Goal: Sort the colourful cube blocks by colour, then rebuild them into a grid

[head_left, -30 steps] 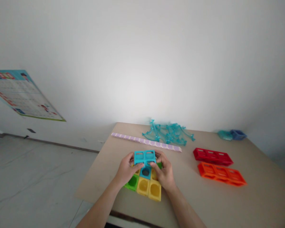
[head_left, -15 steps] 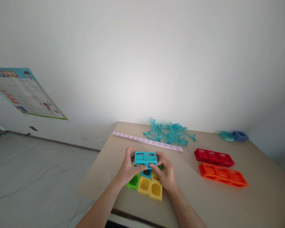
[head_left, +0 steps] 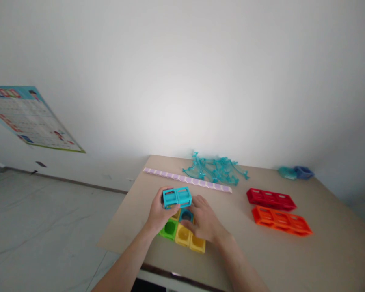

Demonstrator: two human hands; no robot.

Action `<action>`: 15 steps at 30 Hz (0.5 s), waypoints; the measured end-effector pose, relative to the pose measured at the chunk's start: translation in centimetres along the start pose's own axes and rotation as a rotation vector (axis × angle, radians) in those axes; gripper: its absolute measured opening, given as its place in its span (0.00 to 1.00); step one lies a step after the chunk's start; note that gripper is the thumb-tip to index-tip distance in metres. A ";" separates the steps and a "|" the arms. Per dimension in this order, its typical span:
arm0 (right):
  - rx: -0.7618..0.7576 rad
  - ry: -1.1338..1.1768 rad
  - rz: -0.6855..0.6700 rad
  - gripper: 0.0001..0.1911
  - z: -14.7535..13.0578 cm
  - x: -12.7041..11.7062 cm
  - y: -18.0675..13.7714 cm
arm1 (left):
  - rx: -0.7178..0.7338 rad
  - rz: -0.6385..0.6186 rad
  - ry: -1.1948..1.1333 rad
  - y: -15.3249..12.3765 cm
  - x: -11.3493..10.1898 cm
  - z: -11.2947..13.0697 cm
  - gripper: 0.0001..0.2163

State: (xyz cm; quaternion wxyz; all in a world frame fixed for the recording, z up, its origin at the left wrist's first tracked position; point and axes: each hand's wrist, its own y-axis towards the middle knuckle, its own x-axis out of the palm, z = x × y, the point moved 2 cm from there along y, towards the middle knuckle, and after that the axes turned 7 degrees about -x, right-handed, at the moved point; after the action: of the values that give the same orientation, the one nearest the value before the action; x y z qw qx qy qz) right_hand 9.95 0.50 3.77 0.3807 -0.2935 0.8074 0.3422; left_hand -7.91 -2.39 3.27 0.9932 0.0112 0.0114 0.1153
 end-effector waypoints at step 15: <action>-0.016 0.160 0.184 0.10 0.5 1.1 -0.6 | -0.080 0.159 -0.289 1.1 -0.6 -1.9 0.22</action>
State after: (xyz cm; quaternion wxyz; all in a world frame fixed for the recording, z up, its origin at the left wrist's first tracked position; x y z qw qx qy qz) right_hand 9.99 0.29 2.47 0.2799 -0.2475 0.8559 0.3575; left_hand -8.80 -1.43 1.40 0.9718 -0.0112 -0.1371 0.1913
